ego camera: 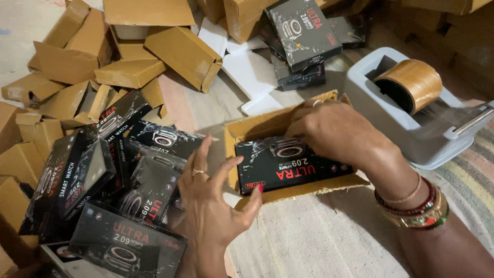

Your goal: The person opens smartwatch boxes, removes the watch and accessories, places them into small cardboard shipping boxes, and seals the boxes with packing tape. The process is repeated for multiple units.

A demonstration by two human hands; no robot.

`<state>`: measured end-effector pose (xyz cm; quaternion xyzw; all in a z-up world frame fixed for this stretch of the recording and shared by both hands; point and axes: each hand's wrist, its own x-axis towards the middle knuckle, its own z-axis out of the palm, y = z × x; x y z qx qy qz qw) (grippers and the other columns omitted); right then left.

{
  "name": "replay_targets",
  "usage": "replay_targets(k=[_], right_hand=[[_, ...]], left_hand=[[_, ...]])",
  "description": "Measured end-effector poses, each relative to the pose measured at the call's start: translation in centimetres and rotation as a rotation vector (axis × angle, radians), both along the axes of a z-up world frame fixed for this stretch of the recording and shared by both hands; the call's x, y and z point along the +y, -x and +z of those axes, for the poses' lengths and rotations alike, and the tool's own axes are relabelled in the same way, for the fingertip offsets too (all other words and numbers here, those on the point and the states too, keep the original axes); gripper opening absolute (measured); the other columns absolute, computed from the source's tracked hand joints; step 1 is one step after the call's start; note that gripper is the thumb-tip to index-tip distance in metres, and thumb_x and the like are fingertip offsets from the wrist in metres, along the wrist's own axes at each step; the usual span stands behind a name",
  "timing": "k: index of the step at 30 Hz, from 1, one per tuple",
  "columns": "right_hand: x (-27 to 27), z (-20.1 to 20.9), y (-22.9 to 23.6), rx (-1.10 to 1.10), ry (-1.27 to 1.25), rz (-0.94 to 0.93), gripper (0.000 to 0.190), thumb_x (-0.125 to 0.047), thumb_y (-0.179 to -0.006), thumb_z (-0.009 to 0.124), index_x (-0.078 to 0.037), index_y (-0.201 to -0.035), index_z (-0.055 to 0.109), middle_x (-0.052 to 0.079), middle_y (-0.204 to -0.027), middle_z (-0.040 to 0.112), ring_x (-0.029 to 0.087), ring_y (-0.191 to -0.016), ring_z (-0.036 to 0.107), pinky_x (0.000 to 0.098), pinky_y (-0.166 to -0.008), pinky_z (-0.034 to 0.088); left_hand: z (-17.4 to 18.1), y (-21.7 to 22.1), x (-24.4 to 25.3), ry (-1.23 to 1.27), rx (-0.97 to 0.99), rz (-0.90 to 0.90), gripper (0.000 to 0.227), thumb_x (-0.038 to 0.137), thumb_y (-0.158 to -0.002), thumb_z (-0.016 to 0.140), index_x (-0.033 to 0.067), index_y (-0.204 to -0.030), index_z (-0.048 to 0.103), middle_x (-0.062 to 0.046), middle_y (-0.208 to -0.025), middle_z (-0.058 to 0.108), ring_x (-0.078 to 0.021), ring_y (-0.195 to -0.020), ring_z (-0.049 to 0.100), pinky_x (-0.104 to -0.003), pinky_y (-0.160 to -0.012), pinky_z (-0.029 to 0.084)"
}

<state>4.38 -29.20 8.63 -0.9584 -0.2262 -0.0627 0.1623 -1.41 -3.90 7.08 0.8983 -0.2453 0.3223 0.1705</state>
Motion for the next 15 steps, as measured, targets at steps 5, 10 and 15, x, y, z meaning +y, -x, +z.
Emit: replay_targets(k=[5, 10, 15], right_hand=[[2.2, -1.9, 2.4, 0.197, 0.136, 0.061, 0.056, -0.011, -0.081, 0.066, -0.028, -0.134, 0.067, 0.01, -0.137, 0.059, 0.033, -0.102, 0.07, 0.0442, -0.087, 0.057], [2.6, -3.1, 2.2, 0.157, 0.052, 0.179, 0.055, -0.028, -0.082, 0.075, -0.031, -0.136, 0.068, 0.014, -0.163, 0.035, 0.04, -0.134, 0.046, 0.0534, -0.099, 0.04], [1.7, -2.4, 1.7, 0.383, -0.001, -0.008, 0.078, -0.027, -0.076, 0.074, -0.021, -0.149, 0.049, 0.012, -0.159, 0.032, 0.031, -0.142, 0.042, 0.044, -0.114, 0.036]], left_hand=[[-0.7, -0.4, -0.3, 0.202, 0.39, -0.074, 0.076, 0.032, -0.062, 0.087, 0.0004, -0.129, 0.067, -0.039, -0.159, 0.024, -0.053, -0.139, 0.04, -0.051, -0.104, 0.045], [-0.8, -0.5, -0.9, 0.187, 0.526, 0.053, 0.074, 0.036, -0.064, 0.084, -0.0032, -0.125, 0.066, -0.037, -0.157, 0.03, -0.0464, -0.124, 0.058, -0.045, -0.095, 0.053], [-0.8, -0.8, -0.9, 0.143, 0.67, 0.27, 0.061, 0.038, -0.075, 0.077, -0.0004, -0.122, 0.069, -0.03, -0.115, 0.07, -0.0376, -0.101, 0.073, -0.042, -0.088, 0.058]])
